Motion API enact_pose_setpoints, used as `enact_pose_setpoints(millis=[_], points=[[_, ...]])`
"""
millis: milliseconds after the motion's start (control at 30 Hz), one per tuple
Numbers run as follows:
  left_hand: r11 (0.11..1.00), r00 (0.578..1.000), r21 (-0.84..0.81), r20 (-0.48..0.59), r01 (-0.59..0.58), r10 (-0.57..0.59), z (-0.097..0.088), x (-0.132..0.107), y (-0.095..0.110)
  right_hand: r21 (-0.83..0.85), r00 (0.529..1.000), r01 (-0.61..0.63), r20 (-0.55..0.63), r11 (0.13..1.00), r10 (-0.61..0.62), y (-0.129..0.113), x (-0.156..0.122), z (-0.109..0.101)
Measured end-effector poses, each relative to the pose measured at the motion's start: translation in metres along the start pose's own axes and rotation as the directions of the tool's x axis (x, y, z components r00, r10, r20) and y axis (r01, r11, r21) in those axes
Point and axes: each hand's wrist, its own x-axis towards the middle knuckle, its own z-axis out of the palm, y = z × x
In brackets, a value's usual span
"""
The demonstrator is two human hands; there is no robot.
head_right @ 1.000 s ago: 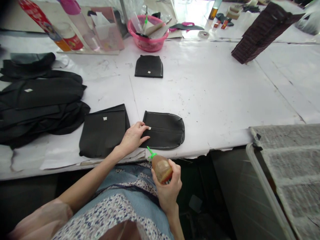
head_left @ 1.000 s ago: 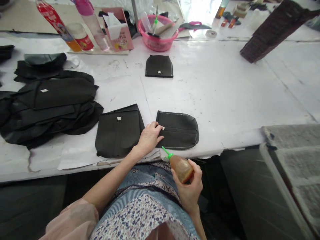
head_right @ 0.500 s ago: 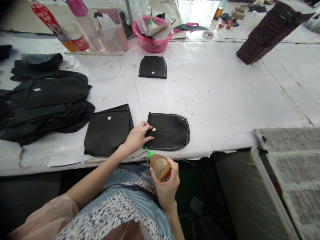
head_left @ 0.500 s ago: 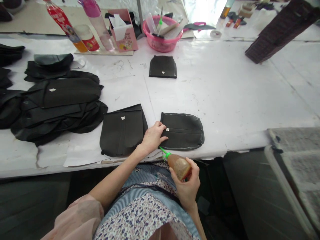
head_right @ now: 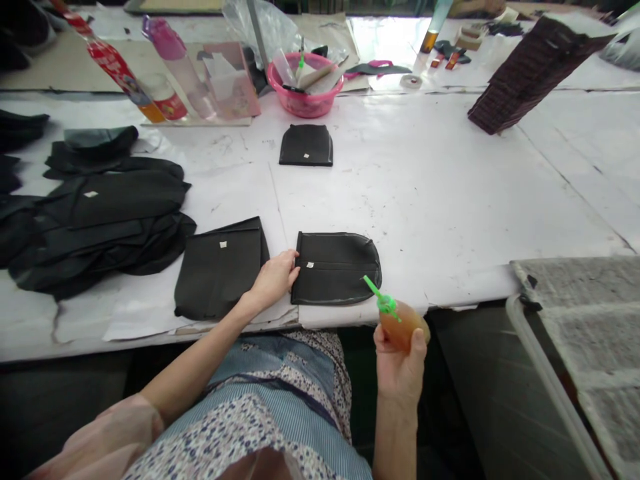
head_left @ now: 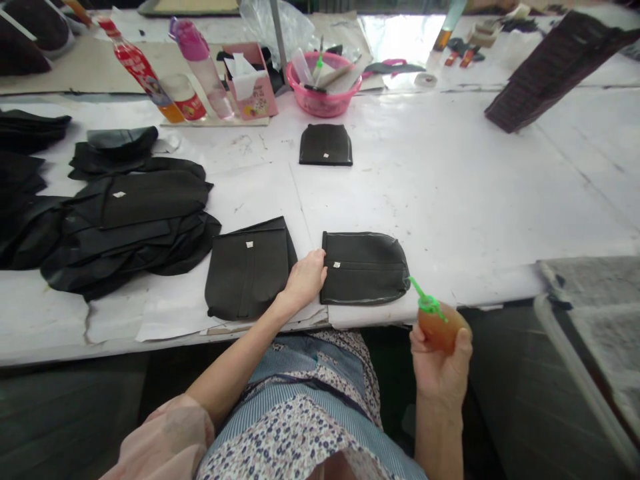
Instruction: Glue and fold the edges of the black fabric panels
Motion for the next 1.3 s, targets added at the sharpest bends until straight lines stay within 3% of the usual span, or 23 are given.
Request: enact_pose_setpoints(millis=[100,233,300,367,433,500,567,667,767,833,900,1067,1233,1300], points=[[0.997,0.996,0.040,0.065,0.063,-0.066,-0.006,0.007,0.004,0.042,0.998,0.045,0.046,0.998,-0.047,-0.005,0.025,0.007],[0.994,0.993,0.066,0.068,0.091,-0.095,-0.007,0.014,0.003,0.071,0.996,0.045,0.079,0.996,-0.050,-0.002,0.060,0.014],[0.997,0.997,-0.020,0.026,0.074,-0.074,-0.002,0.015,0.000,0.096,0.995,0.048,0.082,0.994,-0.056,0.001,0.080,0.017],[0.975,0.996,-0.209,-0.019,0.076,-0.082,0.003,0.015,-0.004,0.120,0.993,0.063,0.089,0.991,-0.073,0.004,0.101,0.019],[0.867,0.989,-0.480,0.002,0.133,-0.150,0.005,0.016,-0.008,0.142,0.990,0.080,0.107,0.987,-0.096,0.005,0.124,0.023],[0.664,0.969,-0.714,0.088,0.223,-0.231,0.004,0.017,-0.009,0.156,0.985,0.104,0.124,0.982,-0.124,0.004,0.144,0.027],[0.472,0.941,-0.828,0.185,0.304,-0.282,0.002,0.018,-0.008,0.149,0.981,0.127,0.126,0.981,-0.146,0.002,0.159,0.030],[0.302,0.890,-0.844,0.372,0.443,-0.264,0.001,0.019,-0.004,0.154,0.984,0.136,0.095,0.979,-0.151,-0.001,0.171,0.032],[0.193,0.818,-0.795,0.563,0.576,-0.122,0.007,0.017,0.002,0.234,0.990,0.101,0.069,0.967,-0.120,-0.004,0.173,0.029],[0.108,0.773,-0.766,0.633,0.634,-0.044,0.012,0.017,0.007,0.279,0.994,0.075,0.060,0.957,-0.095,-0.006,0.173,0.028],[0.028,0.756,-0.755,0.654,0.655,-0.017,0.013,0.021,0.013,0.290,0.995,0.061,0.056,0.955,-0.080,-0.007,0.173,0.027],[0.016,0.847,-0.847,0.531,0.531,-0.015,-0.003,0.063,0.033,0.270,0.992,0.084,0.065,0.959,-0.105,-0.005,0.175,0.027],[0.040,0.957,-0.956,0.291,0.291,-0.006,-0.035,0.145,0.067,0.251,0.993,0.092,0.043,0.964,-0.106,-0.002,0.176,0.024],[0.033,0.991,-0.990,0.136,0.135,0.011,-0.050,0.183,0.084,0.257,0.995,0.087,0.027,0.963,-0.097,-0.002,0.177,0.023]])
